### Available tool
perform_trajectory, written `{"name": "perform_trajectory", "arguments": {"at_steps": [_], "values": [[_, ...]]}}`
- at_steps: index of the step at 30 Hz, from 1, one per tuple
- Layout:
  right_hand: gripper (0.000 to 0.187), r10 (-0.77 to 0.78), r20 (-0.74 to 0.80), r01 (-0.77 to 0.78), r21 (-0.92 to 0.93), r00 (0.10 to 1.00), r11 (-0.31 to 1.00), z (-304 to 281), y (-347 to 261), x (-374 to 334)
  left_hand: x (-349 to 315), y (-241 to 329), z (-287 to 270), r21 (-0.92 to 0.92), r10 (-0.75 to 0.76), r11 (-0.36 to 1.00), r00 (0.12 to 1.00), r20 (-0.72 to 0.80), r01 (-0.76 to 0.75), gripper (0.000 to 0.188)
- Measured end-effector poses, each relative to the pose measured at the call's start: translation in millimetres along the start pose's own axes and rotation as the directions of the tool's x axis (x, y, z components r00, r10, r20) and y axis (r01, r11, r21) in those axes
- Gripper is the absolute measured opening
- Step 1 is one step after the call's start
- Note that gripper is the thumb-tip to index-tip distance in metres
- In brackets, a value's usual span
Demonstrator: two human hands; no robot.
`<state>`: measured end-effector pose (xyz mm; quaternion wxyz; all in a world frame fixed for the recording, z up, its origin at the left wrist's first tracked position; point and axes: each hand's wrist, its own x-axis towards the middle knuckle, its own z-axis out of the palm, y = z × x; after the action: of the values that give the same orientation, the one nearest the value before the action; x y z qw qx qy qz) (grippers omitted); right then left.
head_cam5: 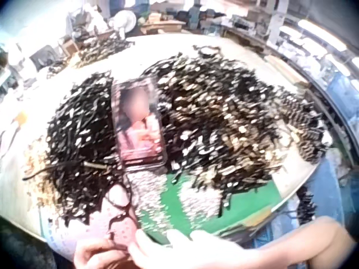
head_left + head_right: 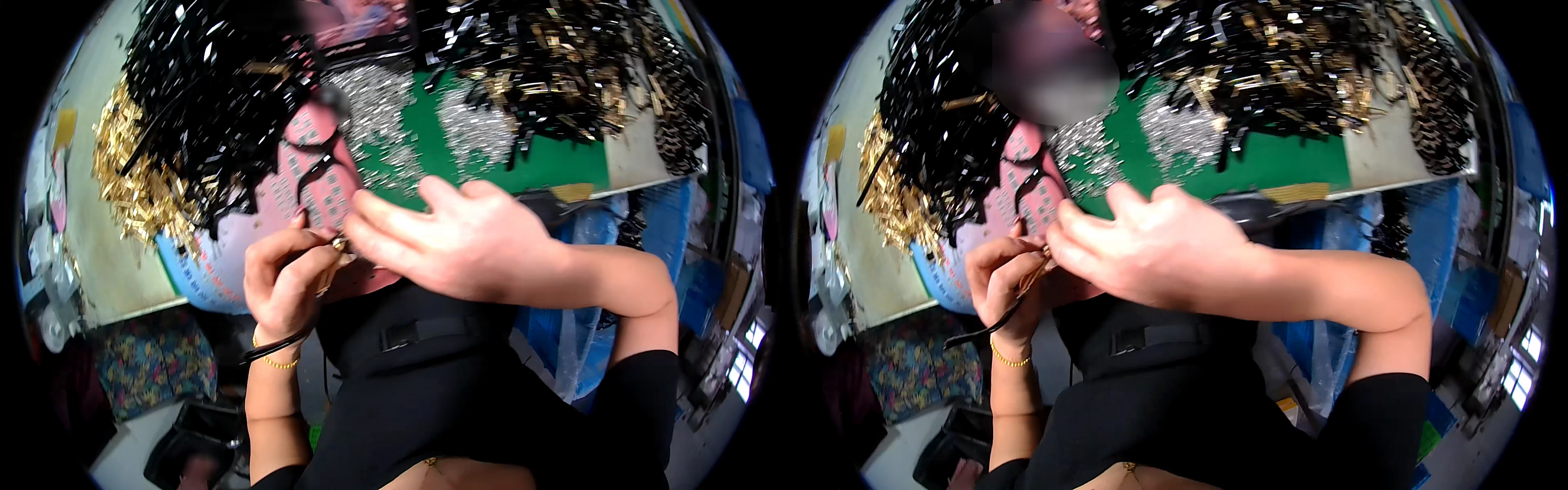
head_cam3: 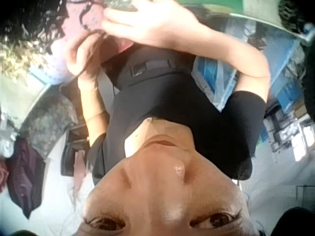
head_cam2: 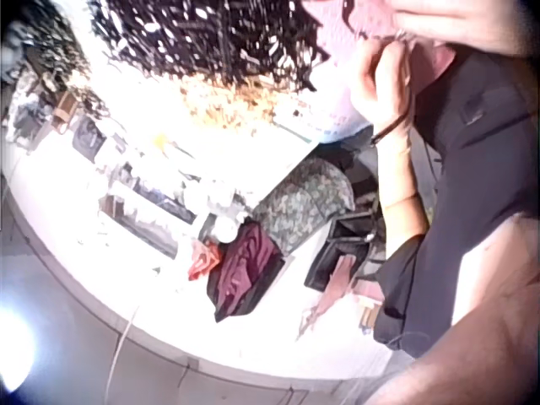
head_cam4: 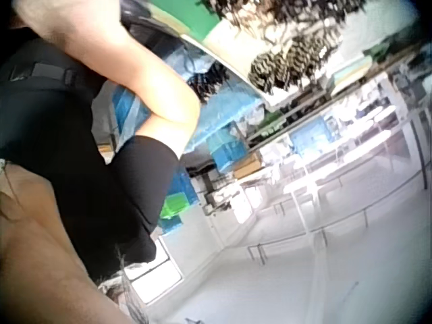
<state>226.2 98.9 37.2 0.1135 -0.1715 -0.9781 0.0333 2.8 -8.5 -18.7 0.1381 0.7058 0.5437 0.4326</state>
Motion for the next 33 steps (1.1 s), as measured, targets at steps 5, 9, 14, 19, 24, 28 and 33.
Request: {"name": "perform_trajectory", "arguments": {"at_steps": [5,9,14,19,24,28,33], "values": [[0.031,0.262,-0.036,-0.259,0.074,0.964,0.963,-21.6,4.5,-23.7,8.7,11.2,1.0,0.109,0.181,0.980,0.978,-0.107,-0.169,0.015],[0.012,0.666,-0.074,-0.646,0.186,0.742,0.740,-50.7,56.2,-54.5,32.7,60.6,-80.5,0.036,-0.209,0.965,0.845,-0.493,0.260,0.020],[0.016,0.659,-0.050,-0.655,0.078,0.751,0.752,-59.5,80.8,-74.3,-12.1,-144.1,-260.6,0.254,-0.777,0.442,0.509,-0.371,0.860,0.044],[0.022,0.496,-0.042,-0.497,-0.138,0.867,0.857,-50.5,86.0,-65.0,2.0,-151.3,-238.9,0.768,-0.495,0.158,0.723,-0.482,0.621,0.049],[0.017,0.454,-0.150,-0.477,-0.216,0.878,0.852,-50.3,97.2,-73.7,120.1,20.7,-37.7,0.251,0.039,0.966,0.996,0.077,-0.057,0.021],[0.012,0.514,-0.237,-0.526,0.017,0.824,0.850,-64.9,92.3,-84.2,169.9,54.8,66.7,0.226,0.280,0.889,0.862,0.423,-0.399,0.014],[0.015,0.625,-0.053,-0.588,0.286,0.779,0.757,-68.2,68.2,-105.6,204.9,45.7,87.8,0.337,0.282,0.783,0.781,0.557,-0.523,0.003]]}}
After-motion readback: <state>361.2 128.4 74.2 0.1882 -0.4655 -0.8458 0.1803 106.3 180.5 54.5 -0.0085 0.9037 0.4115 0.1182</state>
